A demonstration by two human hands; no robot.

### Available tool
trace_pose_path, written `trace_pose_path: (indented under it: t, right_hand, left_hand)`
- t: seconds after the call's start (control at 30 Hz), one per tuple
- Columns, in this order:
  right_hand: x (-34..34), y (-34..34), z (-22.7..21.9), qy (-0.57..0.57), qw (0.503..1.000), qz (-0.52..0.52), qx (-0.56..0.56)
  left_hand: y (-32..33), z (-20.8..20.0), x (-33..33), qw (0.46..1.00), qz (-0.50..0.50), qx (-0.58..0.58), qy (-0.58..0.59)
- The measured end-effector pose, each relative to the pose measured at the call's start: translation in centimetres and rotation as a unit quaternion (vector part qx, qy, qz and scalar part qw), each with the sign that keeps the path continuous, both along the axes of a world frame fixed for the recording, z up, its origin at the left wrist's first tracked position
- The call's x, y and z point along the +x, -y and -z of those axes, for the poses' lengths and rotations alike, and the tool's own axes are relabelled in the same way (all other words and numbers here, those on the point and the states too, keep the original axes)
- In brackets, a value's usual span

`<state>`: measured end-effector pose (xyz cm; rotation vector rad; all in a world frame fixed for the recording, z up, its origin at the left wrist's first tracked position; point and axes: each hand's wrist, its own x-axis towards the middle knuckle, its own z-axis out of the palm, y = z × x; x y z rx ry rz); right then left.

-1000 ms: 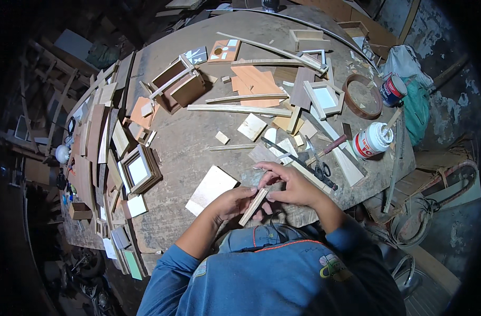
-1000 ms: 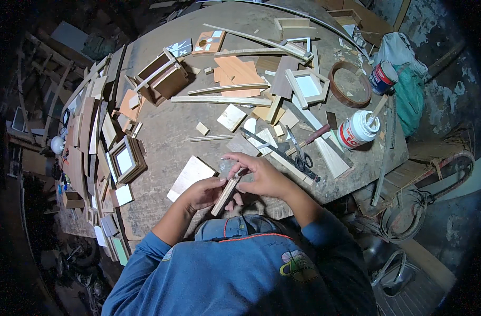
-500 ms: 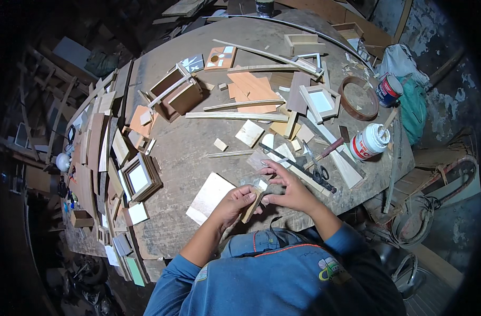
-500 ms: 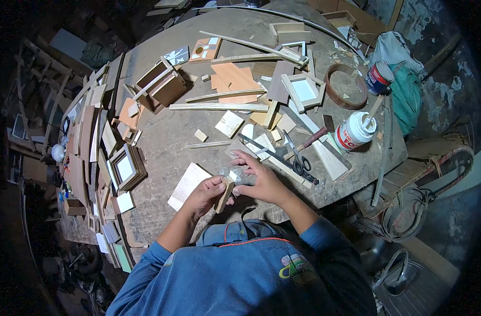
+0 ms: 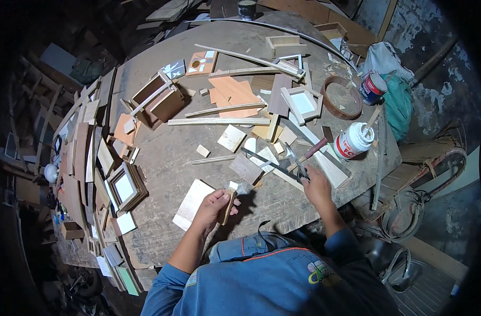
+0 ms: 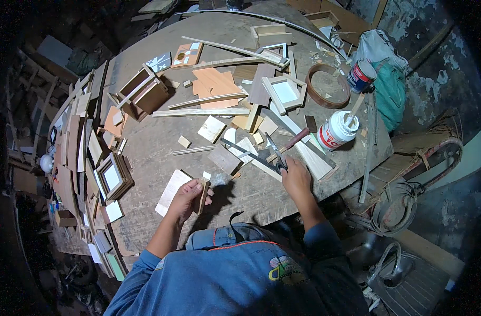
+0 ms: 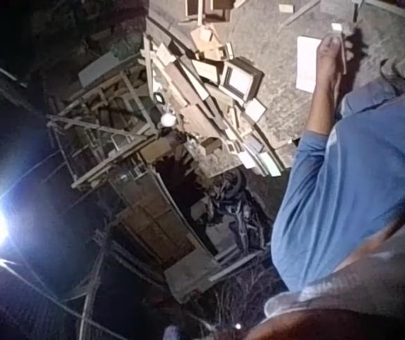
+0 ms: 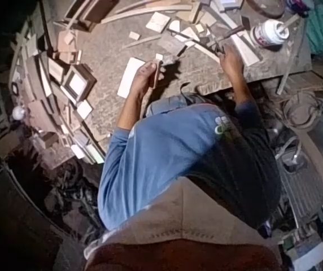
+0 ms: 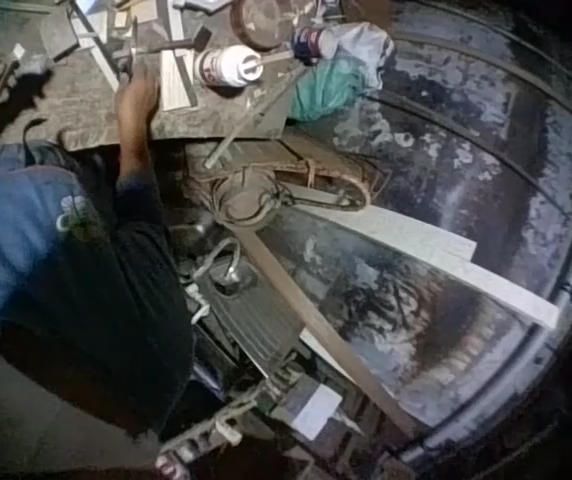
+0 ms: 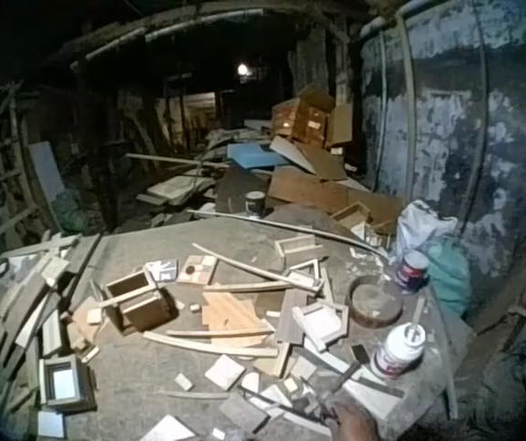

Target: Assembling small wooden pieces and checking their fit to construct a box or frame on a workbench.

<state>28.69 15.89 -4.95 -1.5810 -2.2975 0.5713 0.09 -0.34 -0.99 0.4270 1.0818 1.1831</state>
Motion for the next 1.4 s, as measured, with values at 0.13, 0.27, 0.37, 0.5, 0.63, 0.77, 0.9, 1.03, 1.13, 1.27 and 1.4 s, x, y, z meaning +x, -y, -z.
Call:
trace_pose_path:
  t: [0.13, 0.27, 0.37, 0.5, 0.63, 0.77, 0.9, 1.03, 1.13, 1.27, 1.4]
  right_hand:
    - [-0.1, -1.6, -0.5, 0.018, 0.998, 0.002, -0.064]
    - [0.5, -3.8, 0.4, 0.081, 0.988, -0.022, -0.127]
    - [0.9, -3.9, -0.2, -0.028, 0.991, -0.016, -0.133]
    - [-0.9, -1.0, -4.4, -0.287, 0.831, -0.070, -0.471]
    - [-3.4, 3.4, -8.1, -0.291, 0.821, -0.217, -0.441]
    - [-4.0, 4.4, -6.9, -0.190, 0.894, -0.311, -0.260]
    - [-4.3, 4.4, -6.7, -0.199, 0.885, -0.305, -0.291]
    - [-4.3, 4.5, -6.9, -0.211, 0.880, -0.306, -0.296]
    - [-4.2, 4.6, -6.9, -0.215, 0.877, -0.301, -0.307]
    - [-4.0, 4.8, -6.8, -0.219, 0.884, -0.293, -0.291]
    - [-3.5, 4.9, -5.5, -0.223, 0.888, -0.298, -0.270]
  left_hand:
    - [-0.5, -0.4, 0.5, 1.000, -0.004, 0.020, -0.008]
    - [-0.7, -0.5, 0.6, 0.999, 0.021, 0.030, -0.035]
    - [-0.6, -0.3, 0.5, 0.995, 0.039, 0.058, -0.070]
    - [-0.4, -0.7, 0.5, 0.994, 0.032, 0.076, -0.077]
    - [-0.6, -1.1, 0.7, 0.989, 0.032, 0.096, -0.105]
    - [-1.0, -1.3, 1.1, 0.985, 0.060, 0.109, -0.122]
    - [-1.1, -1.3, 1.2, 0.983, 0.063, 0.111, -0.129]
    - [-1.1, -1.2, 1.2, 0.984, 0.064, 0.114, -0.122]
    - [-1.0, -1.2, 1.1, 0.984, 0.071, 0.114, -0.121]
    - [-0.9, -0.8, 1.2, 0.984, 0.070, 0.119, -0.110]
    - [-0.6, -0.7, 1.4, 0.986, 0.067, 0.108, -0.105]
